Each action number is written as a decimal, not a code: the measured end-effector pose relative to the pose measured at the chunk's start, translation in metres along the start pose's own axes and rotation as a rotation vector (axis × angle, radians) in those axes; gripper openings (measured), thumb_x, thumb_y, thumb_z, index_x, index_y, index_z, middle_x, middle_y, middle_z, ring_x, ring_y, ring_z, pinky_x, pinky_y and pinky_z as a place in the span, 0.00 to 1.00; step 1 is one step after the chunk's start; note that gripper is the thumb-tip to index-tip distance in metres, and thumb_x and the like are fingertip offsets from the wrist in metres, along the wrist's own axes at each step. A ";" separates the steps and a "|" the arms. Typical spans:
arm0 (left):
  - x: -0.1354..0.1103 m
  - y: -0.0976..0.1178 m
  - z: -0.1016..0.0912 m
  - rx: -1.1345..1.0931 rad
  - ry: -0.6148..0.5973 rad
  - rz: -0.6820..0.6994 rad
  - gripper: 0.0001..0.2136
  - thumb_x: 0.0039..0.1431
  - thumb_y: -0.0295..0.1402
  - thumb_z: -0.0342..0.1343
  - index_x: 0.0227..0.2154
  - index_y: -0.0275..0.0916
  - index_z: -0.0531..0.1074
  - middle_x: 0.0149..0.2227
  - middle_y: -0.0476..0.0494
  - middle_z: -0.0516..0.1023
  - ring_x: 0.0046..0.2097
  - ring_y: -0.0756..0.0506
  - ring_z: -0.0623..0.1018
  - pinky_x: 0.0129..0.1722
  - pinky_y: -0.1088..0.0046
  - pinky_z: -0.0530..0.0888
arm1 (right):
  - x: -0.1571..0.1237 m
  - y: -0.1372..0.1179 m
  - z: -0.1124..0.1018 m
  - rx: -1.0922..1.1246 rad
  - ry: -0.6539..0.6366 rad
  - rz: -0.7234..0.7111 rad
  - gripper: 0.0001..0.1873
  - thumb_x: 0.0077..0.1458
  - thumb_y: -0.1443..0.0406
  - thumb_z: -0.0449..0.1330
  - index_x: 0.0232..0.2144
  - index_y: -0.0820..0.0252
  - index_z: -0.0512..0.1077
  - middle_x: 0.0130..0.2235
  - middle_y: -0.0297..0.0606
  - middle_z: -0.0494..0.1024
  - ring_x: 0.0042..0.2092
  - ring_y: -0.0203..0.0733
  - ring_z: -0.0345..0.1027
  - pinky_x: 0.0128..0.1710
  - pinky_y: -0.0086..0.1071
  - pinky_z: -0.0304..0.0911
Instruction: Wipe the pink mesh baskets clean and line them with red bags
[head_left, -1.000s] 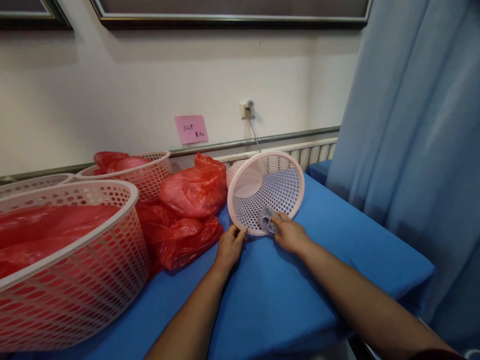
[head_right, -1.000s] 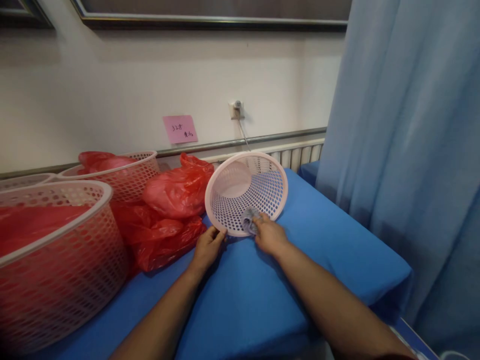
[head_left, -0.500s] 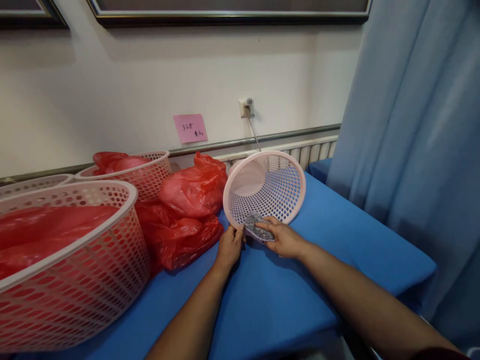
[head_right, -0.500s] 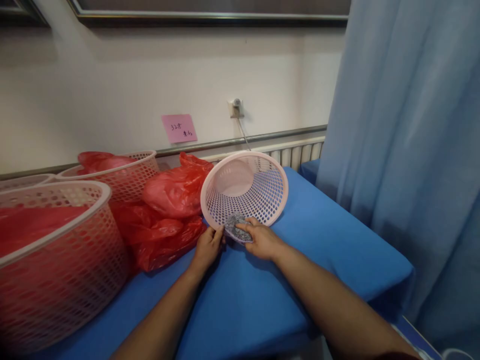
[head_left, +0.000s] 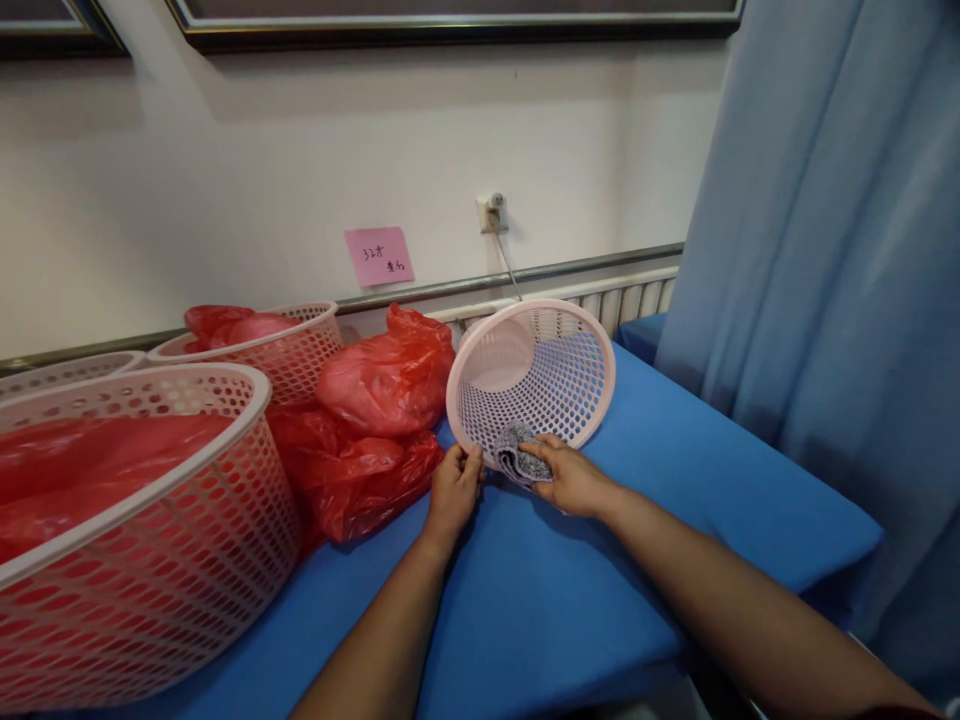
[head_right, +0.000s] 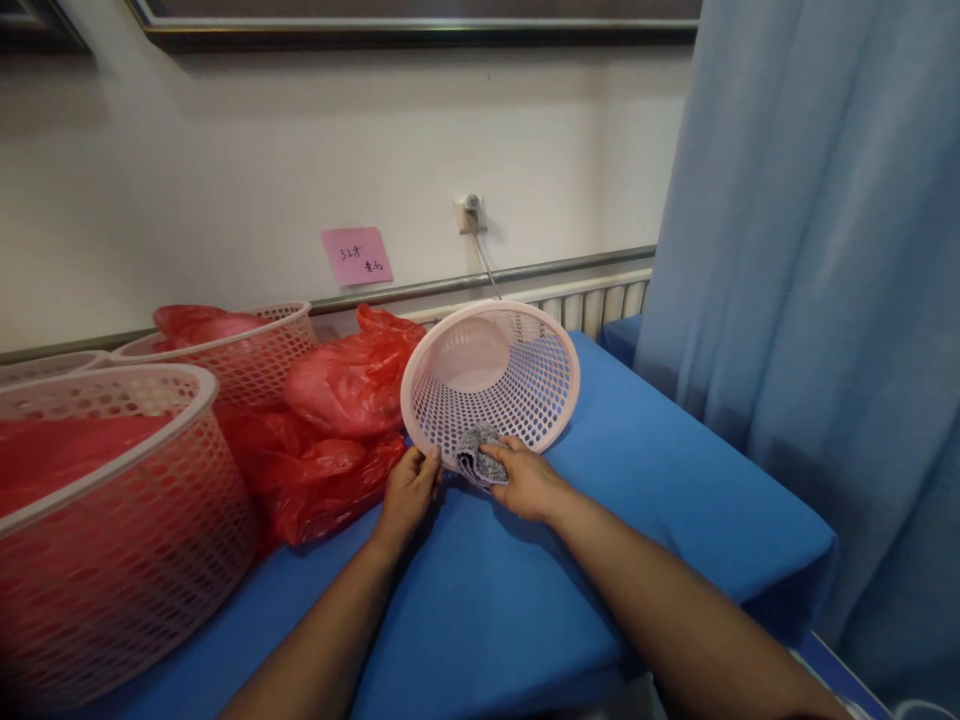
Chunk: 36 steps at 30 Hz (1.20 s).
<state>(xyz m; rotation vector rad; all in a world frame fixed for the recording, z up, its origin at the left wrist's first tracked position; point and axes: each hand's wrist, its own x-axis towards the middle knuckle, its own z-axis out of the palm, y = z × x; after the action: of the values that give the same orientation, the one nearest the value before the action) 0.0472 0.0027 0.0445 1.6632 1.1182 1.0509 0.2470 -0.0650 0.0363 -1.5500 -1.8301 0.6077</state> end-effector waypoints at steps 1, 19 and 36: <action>-0.001 -0.001 0.002 -0.016 -0.037 -0.015 0.22 0.57 0.57 0.53 0.33 0.40 0.66 0.20 0.57 0.68 0.16 0.53 0.64 0.16 0.77 0.62 | 0.001 0.004 0.001 0.020 0.005 0.000 0.37 0.52 0.68 0.62 0.65 0.56 0.66 0.64 0.44 0.66 0.63 0.45 0.64 0.66 0.37 0.57; -0.006 0.017 0.003 -0.125 0.029 -0.009 0.21 0.60 0.52 0.56 0.24 0.39 0.66 0.18 0.54 0.69 0.16 0.55 0.63 0.15 0.81 0.62 | -0.007 0.001 -0.037 -0.442 0.139 0.333 0.31 0.59 0.66 0.58 0.64 0.57 0.66 0.62 0.51 0.68 0.53 0.50 0.73 0.54 0.38 0.66; -0.002 0.011 0.002 -0.129 -0.013 -0.021 0.18 0.61 0.51 0.54 0.31 0.40 0.65 0.24 0.54 0.74 0.16 0.56 0.67 0.14 0.81 0.63 | -0.007 0.007 -0.039 -0.438 0.114 0.310 0.34 0.57 0.70 0.55 0.66 0.54 0.65 0.70 0.49 0.60 0.58 0.54 0.71 0.59 0.43 0.65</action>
<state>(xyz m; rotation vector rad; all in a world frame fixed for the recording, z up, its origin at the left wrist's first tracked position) 0.0507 -0.0024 0.0536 1.5512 1.0354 1.0750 0.2814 -0.0725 0.0564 -2.1363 -1.7243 0.2507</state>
